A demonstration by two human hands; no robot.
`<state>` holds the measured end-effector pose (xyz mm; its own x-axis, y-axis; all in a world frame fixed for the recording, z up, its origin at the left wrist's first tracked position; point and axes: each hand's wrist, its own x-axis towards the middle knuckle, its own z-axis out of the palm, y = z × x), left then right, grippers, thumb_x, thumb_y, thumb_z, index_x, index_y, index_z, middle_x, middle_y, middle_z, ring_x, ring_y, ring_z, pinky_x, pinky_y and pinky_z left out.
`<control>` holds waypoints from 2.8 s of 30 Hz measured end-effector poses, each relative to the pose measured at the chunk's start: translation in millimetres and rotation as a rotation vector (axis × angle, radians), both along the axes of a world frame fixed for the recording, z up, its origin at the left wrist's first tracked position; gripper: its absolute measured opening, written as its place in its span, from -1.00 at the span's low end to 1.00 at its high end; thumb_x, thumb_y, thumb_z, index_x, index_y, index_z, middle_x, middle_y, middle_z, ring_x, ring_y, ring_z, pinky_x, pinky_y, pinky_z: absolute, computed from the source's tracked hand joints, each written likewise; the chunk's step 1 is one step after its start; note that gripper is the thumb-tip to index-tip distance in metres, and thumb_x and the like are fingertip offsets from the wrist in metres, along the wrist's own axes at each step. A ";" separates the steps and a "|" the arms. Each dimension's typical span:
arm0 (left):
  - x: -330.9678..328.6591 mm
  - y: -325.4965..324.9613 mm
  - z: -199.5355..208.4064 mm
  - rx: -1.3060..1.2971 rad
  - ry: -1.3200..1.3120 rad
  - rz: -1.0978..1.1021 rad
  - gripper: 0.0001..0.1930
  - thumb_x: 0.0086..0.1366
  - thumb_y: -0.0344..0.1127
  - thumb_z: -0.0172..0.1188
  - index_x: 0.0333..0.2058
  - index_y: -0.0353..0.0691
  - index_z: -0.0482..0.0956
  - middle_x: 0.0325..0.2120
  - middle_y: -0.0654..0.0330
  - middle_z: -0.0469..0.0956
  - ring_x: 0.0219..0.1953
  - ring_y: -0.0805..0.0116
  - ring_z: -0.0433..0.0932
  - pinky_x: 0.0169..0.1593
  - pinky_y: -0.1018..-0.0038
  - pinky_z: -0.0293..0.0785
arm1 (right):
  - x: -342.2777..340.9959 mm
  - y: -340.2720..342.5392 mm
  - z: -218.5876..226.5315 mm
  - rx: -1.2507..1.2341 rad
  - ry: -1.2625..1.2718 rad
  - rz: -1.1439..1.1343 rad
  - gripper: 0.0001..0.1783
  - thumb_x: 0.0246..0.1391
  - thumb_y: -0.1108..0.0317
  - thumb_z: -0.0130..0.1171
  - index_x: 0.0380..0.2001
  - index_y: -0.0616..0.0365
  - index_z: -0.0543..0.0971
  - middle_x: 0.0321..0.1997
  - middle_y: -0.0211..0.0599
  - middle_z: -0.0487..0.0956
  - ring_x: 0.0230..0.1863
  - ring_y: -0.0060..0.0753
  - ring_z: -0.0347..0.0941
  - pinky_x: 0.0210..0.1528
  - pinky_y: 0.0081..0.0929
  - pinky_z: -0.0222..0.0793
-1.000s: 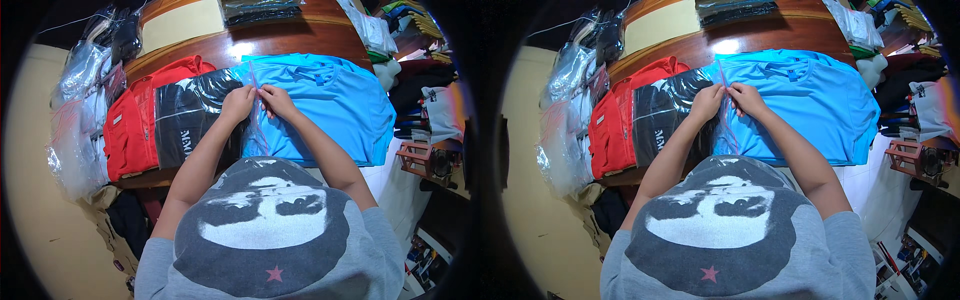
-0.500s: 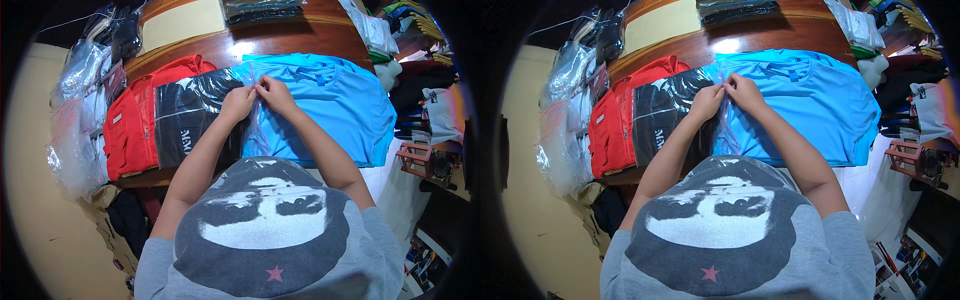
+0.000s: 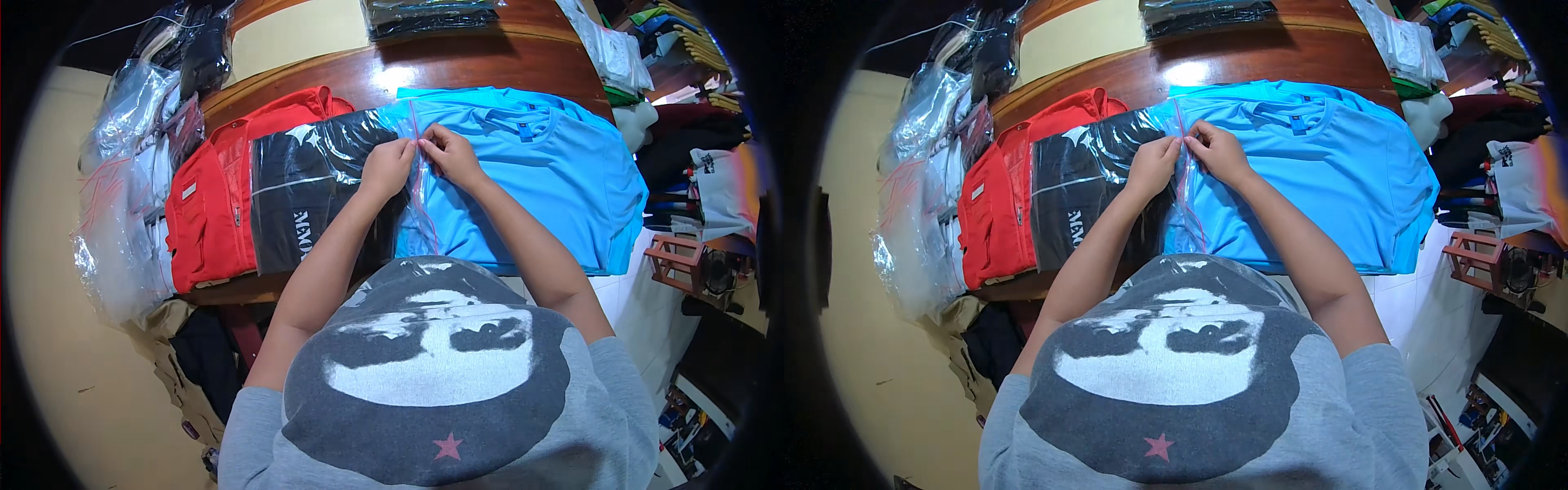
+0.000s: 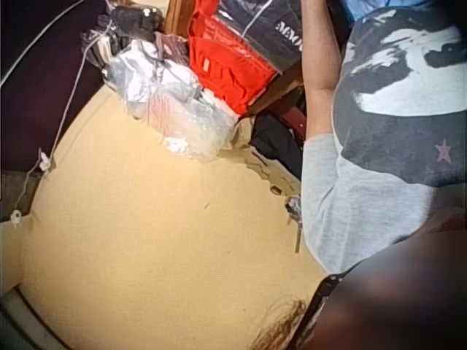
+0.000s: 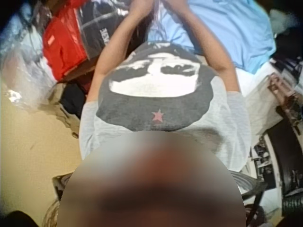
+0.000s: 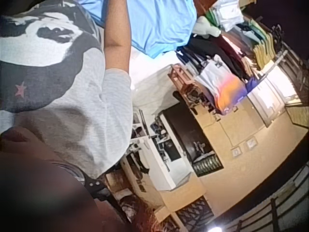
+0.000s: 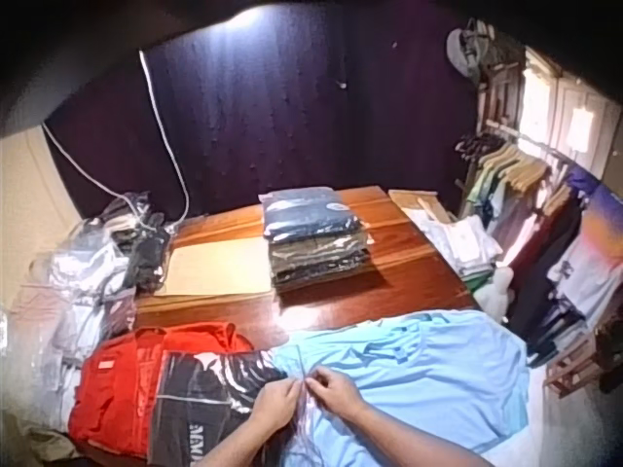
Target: The person is taking clothes out of plastic bags and organizing them on a table.
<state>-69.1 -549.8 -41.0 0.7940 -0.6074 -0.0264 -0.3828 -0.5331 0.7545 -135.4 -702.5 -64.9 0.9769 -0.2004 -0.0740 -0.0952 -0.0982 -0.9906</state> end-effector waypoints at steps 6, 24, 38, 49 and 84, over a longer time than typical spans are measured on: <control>-0.4 -0.3 0.9 -0.004 0.022 -0.004 -0.64 0.34 -0.12 -0.06 -0.34 -0.31 0.56 -0.43 -0.17 0.53 -0.31 -0.18 0.53 -0.27 0.09 0.42 | -1.5 -1.1 -0.8 -0.007 -0.002 0.000 -0.84 0.22 0.31 0.10 -0.38 0.15 0.48 -0.65 -0.43 0.47 -0.72 -0.65 0.33 -0.66 -0.61 0.21; -2.1 -8.7 8.4 0.100 0.001 0.004 -0.59 0.37 -0.07 -0.06 -0.37 -0.33 0.55 -0.46 -0.17 0.53 -0.34 -0.16 0.55 -0.30 0.16 0.40 | 0.0 -1.5 3.4 0.067 0.028 -0.006 -0.83 0.24 0.29 0.08 -0.32 0.17 0.52 -0.66 -0.43 0.45 -0.75 -0.65 0.32 -0.70 -0.61 0.21; 0.4 -3.4 -1.6 0.061 -0.015 0.035 -0.56 0.38 -0.06 -0.08 -0.40 -0.37 0.54 -0.51 -0.17 0.51 -0.40 -0.16 0.53 -0.33 0.15 0.38 | -0.6 -0.3 6.7 0.041 0.033 -0.003 -0.85 0.24 0.31 0.09 -0.31 0.16 0.52 -0.67 -0.43 0.46 -0.76 -0.64 0.32 -0.71 -0.60 0.20; 0.6 -3.0 -0.2 0.047 -0.019 0.021 -0.57 0.38 -0.07 -0.07 -0.39 -0.37 0.54 -0.50 -0.18 0.51 -0.39 -0.16 0.54 -0.32 0.16 0.39 | -0.1 -1.0 6.1 0.044 0.033 0.000 -0.84 0.24 0.30 0.08 -0.33 0.17 0.51 -0.68 -0.43 0.45 -0.77 -0.64 0.32 -0.72 -0.60 0.18; 3.4 -17.6 18.8 0.337 0.054 0.028 -0.42 0.42 0.05 -0.25 -0.32 -0.35 0.60 -0.32 -0.26 0.55 -0.19 -0.25 0.53 -0.09 0.04 0.43 | 4.7 -2.1 16.5 -0.047 0.074 0.045 -0.81 0.30 0.25 -0.03 -0.23 0.11 0.49 -0.72 -0.36 0.43 -0.81 -0.52 0.34 -0.76 -0.50 0.21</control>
